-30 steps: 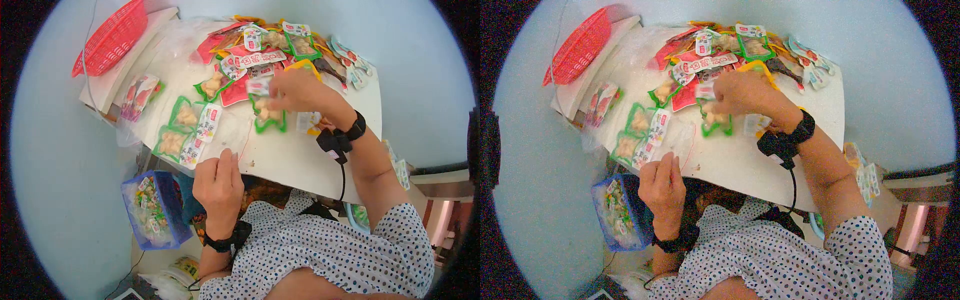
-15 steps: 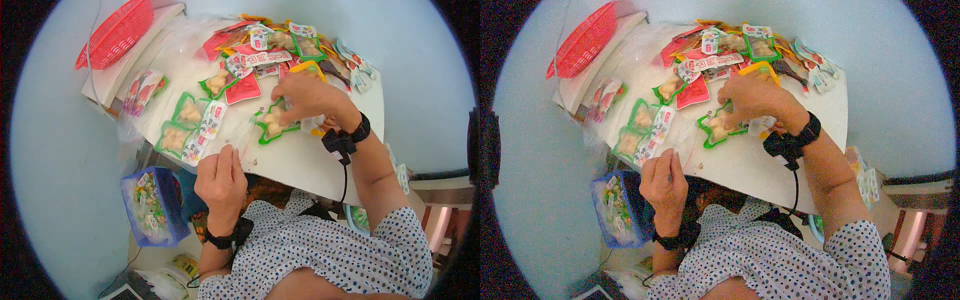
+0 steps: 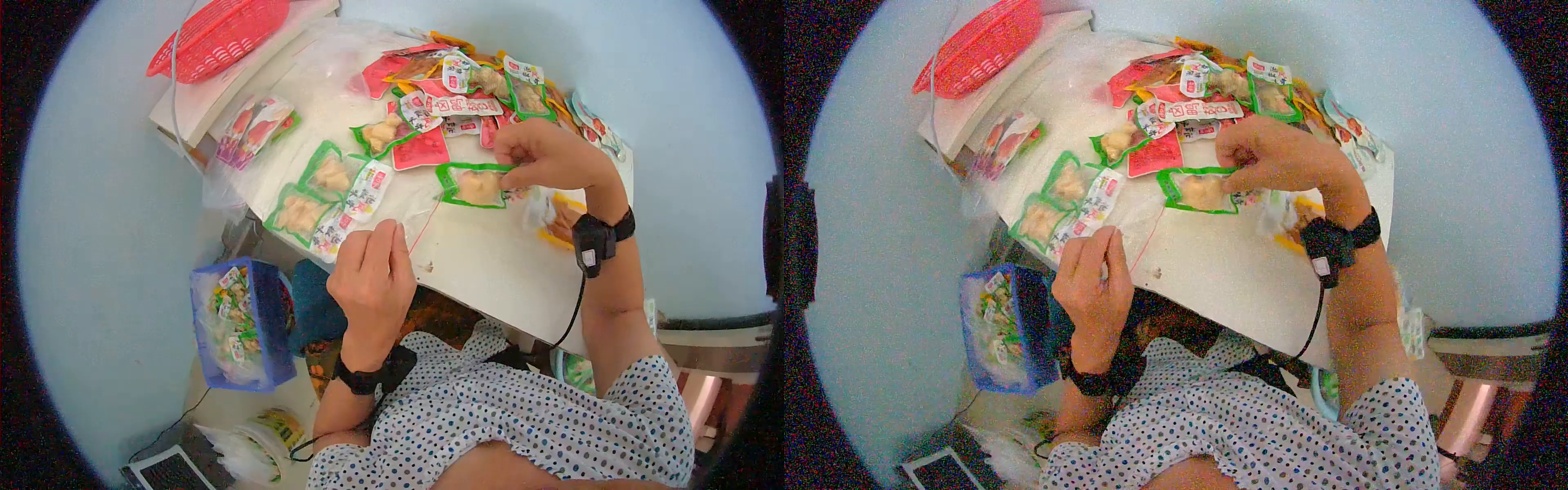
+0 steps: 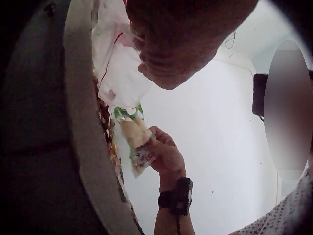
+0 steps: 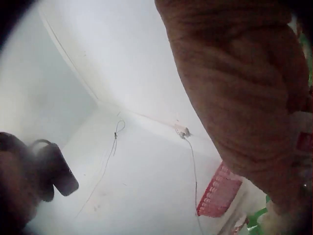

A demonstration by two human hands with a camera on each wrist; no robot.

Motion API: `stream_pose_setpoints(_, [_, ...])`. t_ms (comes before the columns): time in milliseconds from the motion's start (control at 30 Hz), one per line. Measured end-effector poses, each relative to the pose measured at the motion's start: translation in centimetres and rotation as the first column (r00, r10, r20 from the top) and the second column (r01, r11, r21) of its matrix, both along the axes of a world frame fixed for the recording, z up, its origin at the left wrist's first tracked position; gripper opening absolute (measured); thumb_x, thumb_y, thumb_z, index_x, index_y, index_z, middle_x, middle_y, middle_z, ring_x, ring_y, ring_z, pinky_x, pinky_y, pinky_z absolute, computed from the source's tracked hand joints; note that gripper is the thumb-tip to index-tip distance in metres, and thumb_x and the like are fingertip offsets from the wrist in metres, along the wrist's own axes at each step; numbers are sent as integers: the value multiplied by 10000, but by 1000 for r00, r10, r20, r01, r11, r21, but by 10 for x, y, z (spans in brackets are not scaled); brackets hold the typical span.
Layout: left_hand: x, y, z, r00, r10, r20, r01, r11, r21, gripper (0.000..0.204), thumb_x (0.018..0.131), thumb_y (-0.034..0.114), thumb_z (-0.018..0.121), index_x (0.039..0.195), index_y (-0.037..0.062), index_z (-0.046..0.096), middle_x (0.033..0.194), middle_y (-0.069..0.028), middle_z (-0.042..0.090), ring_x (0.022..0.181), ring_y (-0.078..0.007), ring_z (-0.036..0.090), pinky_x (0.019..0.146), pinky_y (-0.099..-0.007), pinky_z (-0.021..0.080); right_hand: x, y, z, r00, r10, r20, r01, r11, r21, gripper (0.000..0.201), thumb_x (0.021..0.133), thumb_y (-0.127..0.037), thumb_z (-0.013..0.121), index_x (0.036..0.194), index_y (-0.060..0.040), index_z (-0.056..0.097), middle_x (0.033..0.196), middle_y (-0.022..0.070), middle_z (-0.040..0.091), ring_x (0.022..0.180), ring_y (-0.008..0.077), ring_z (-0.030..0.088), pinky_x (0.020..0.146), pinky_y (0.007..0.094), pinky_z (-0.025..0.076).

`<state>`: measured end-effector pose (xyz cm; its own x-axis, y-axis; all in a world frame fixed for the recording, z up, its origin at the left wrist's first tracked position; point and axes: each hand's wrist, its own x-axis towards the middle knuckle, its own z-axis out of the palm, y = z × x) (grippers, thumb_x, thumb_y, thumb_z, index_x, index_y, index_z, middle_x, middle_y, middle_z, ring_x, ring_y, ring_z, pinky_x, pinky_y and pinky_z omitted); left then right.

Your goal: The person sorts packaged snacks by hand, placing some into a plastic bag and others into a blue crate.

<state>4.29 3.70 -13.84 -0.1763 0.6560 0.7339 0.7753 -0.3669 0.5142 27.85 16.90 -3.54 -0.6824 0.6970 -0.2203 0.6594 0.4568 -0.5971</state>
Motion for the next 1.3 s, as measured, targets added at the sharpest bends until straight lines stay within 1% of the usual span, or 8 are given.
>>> stream_pose_setpoints(67, [1,3,1,1000,2,19,-3,1000,12,103,776,-31,694,863,3,652,698,-110,587,588,-241,580,517,-333,459,5,-1,4,993,-22,-119,15,998,-61,211,746,-38,727,857,-44,547,713,-44,489,671,61,476,626,227,423])
stream_pose_setpoints(267, [0,10,5,999,36,40,-37,999,17,117,779,-5,704,884,24,660,683,-89,552,551,-238,558,482,-340,435,-6,-13,5,925,-75,-373,-56,943,-327,182,773,-1,710,889,-41,575,842,-30,570,810,47,526,742,217,444])
stream_pose_setpoints(467, [2,16,8,996,34,78,-40,996,77,143,775,8,712,909,30,668,681,-85,542,542,-235,556,469,-342,431,-34,-20,-15,955,100,-279,-139,982,-126,316,838,-64,673,1148,-29,626,911,-16,630,812,48,556,726,213,455])
stream_pose_setpoints(567, [3,13,10,996,24,87,-29,998,52,128,781,-5,695,902,28,668,699,-106,569,578,-250,577,514,-349,456,-42,-17,-30,949,-115,-294,-2,928,-371,355,864,-96,636,1213,-39,616,913,16,668,803,77,605,677,233,491])
stream_pose_setpoints(767, [2,16,10,998,11,69,-17,996,84,145,777,-21,690,915,16,668,724,-120,592,605,-265,599,529,-353,473,-61,-29,-39,810,-375,-451,-81,690,-719,489,881,-44,557,1357,-6,455,1037,69,664,910,135,649,734,284,575])
stream_pose_setpoints(967, [3,25,7,998,-20,59,9,986,169,193,757,8,706,946,33,671,713,-75,555,595,-237,575,508,-346,462,-84,-47,-46,777,-365,-513,-97,735,-671,527,900,-1,501,1411,-33,372,1232,95,572,980,187,633,791,309,590])
stream_pose_setpoints(1167, [6,17,5,996,-93,2,92,991,94,158,762,-1,699,918,22,689,711,-107,604,590,-265,593,524,-350,481,-96,-47,-64,698,-398,-596,-97,772,-629,452,967,-90,499,1410,-80,407,1139,19,598,990,89,589,863,284,508])
stream_pose_setpoints(1300, [8,16,-3,986,-156,-53,162,979,122,189,744,-5,702,931,22,699,699,-105,604,582,-256,588,513,-347,475,-102,-44,-75,568,-466,-678,-158,747,-646,480,954,-73,517,1419,-82,398,1196,25,591,1033,101,567,911,273,474])
